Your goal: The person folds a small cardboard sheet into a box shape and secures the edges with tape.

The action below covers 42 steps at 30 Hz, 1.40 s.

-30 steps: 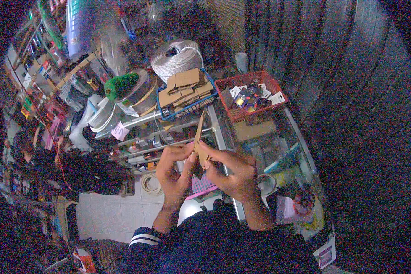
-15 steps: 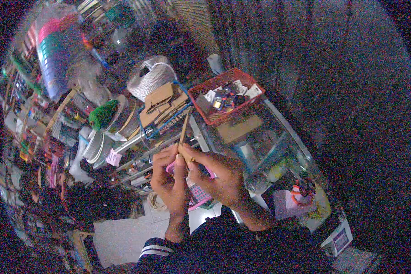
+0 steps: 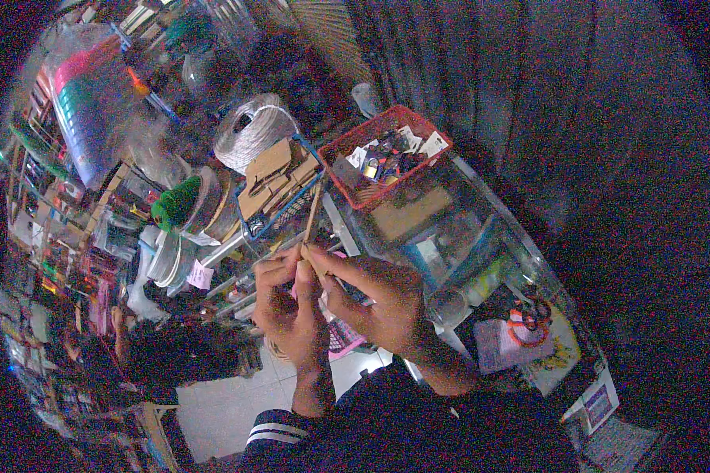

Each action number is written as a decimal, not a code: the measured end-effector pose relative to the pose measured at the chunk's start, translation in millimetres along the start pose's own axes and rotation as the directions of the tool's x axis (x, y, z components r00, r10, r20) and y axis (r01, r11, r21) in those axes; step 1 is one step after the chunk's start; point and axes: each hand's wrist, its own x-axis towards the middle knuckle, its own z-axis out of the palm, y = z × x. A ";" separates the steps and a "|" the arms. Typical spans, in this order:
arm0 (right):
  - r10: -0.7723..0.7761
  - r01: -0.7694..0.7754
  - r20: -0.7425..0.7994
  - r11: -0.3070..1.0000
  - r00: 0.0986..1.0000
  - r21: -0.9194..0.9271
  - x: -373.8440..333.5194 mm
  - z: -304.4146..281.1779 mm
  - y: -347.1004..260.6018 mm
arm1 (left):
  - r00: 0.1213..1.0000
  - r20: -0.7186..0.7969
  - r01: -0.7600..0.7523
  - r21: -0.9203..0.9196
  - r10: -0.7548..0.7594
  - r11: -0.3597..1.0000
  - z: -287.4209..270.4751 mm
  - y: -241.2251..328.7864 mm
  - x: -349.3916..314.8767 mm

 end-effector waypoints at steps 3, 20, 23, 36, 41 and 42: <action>0.041 -0.041 0.003 0.999 0.999 -0.025 0.3 0.9 -2.7 | 0.990 -0.009 -0.140 0.145 0.143 0.979 1.2 -2.8 0.5; -0.006 0.006 -0.032 1.000 0.999 0.012 -8.6 15.7 5.4 | 0.989 0.019 -0.149 -0.044 0.150 0.988 -15.4 -8.7 12.1; 0.048 -0.049 -0.050 0.999 0.998 -0.013 -15.5 22.7 2.7 | 0.968 0.012 -0.249 0.195 0.251 0.949 -15.2 -8.3 9.2; 0.079 -0.085 -0.122 0.995 0.989 -0.047 -16.2 28.1 17.1 | 0.842 0.143 -0.518 0.483 0.521 0.706 -4.0 -25.1 22.0; 0.177 -0.178 -0.211 0.984 0.961 0.016 -15.2 34.2 21.0 | 0.812 0.213 -0.567 0.503 0.543 0.652 -2.8 -43.2 21.1; 0.172 -0.174 -0.231 0.985 0.958 0.015 -15.0 35.0 22.9 | 0.811 0.217 -0.572 0.492 0.544 0.657 -1.8 -45.0 21.9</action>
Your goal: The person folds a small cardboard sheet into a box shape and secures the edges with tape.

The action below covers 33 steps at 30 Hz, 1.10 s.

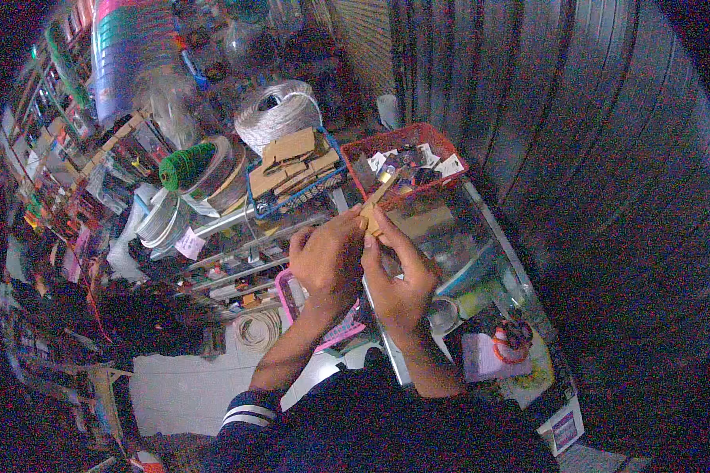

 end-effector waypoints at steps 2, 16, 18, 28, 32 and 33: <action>0.030 -0.030 -0.001 0.999 1.000 0.016 0.4 0.0 2.6 | 1.000 0.004 -0.008 -0.025 0.008 1.000 2.9 -2.4 0.5; 0.102 -0.107 0.075 0.992 0.992 0.064 -0.2 -7.5 -4.4 | 0.977 0.035 0.214 -0.205 -0.211 0.955 0.8 -0.4 -0.1; 0.141 -0.148 0.077 0.984 0.987 0.101 0.5 -11.0 -10.4 | 0.953 0.095 0.304 -0.345 -0.289 0.888 -0.9 -1.7 0.3; 0.136 -0.157 0.156 0.978 0.978 0.135 3.2 -18.1 -7.4 | 0.781 0.411 0.617 -0.624 -0.469 0.479 -22.5 -9.9 6.9; 0.137 -0.154 0.168 0.984 0.976 0.091 3.2 -20.7 -10.0 | 0.742 0.489 0.668 -0.602 -0.459 0.438 -31.2 -11.2 9.6; 0.140 -0.154 0.170 0.985 0.975 0.075 3.4 -21.0 -9.2 | 0.716 0.517 0.694 -0.601 -0.469 0.398 -33.7 -10.0 11.0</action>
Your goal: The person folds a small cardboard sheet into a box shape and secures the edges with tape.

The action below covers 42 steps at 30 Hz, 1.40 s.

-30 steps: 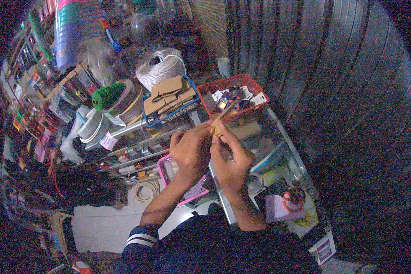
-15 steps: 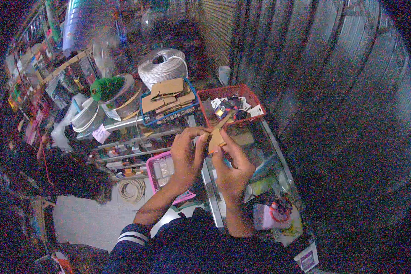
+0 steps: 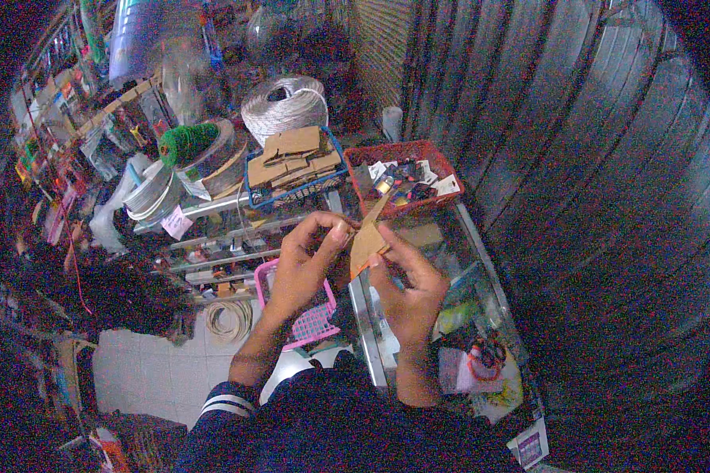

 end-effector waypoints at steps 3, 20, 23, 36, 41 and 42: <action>0.010 -0.010 0.005 1.000 1.000 0.006 -0.1 -0.3 0.5 | 0.998 0.021 0.063 -0.044 -0.062 0.997 -1.9 3.8 -1.1; 0.015 -0.018 0.113 0.999 0.994 0.031 6.7 -5.5 11.8 | 0.995 0.013 0.097 -0.072 -0.096 0.993 -19.5 -23.4 21.7; 0.059 -0.058 0.180 0.998 0.982 -0.012 17.2 -20.4 20.7 | 0.997 -0.034 0.069 -0.060 -0.072 0.996 -31.0 -50.6 34.5; 0.027 0.002 0.149 0.982 0.988 -0.190 27.6 -54.1 40.0 | 0.908 -0.400 0.178 0.637 0.124 0.750 -61.0 -230.6 51.2; 0.112 -0.071 0.172 0.972 0.979 -0.226 28.3 -51.3 30.5 | 0.991 -0.080 0.044 0.954 0.111 0.297 -47.5 -258.1 47.0; 0.147 -0.107 0.178 0.971 0.973 -0.215 28.7 -52.2 30.9 | 0.991 -0.043 -0.002 0.945 0.130 0.327 -42.8 -267.9 42.1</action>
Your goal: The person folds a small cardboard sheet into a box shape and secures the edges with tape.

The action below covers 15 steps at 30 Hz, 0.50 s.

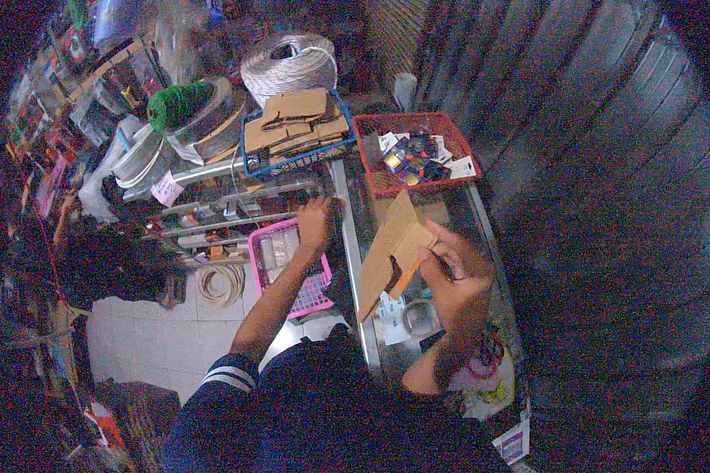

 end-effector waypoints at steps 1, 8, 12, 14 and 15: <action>0.005 -0.005 0.006 1.000 1.000 -0.012 0.2 1.8 -1.4 | 0.999 -0.008 -0.034 -0.029 0.034 0.999 10.3 -4.6 -7.8; 0.030 -0.030 0.001 0.993 1.000 -0.111 3.0 7.4 -12.4 | 0.995 0.080 0.079 -0.331 -0.055 0.940 -1.2 5.9 -17.4; -0.247 0.251 0.045 0.943 0.968 -0.219 9.1 8.0 0.6 | 0.988 0.138 -0.016 -0.390 0.076 0.921 -16.7 4.3 -29.2; -0.140 0.140 0.004 0.982 0.990 -0.127 9.6 16.0 -0.8 | 0.964 0.267 0.091 -0.368 0.011 0.925 -17.4 3.0 -38.2; -0.089 0.088 -0.016 0.993 0.996 -0.083 9.2 20.0 -5.1 | 0.946 0.325 0.140 -0.357 -0.018 0.924 -20.9 6.2 -40.7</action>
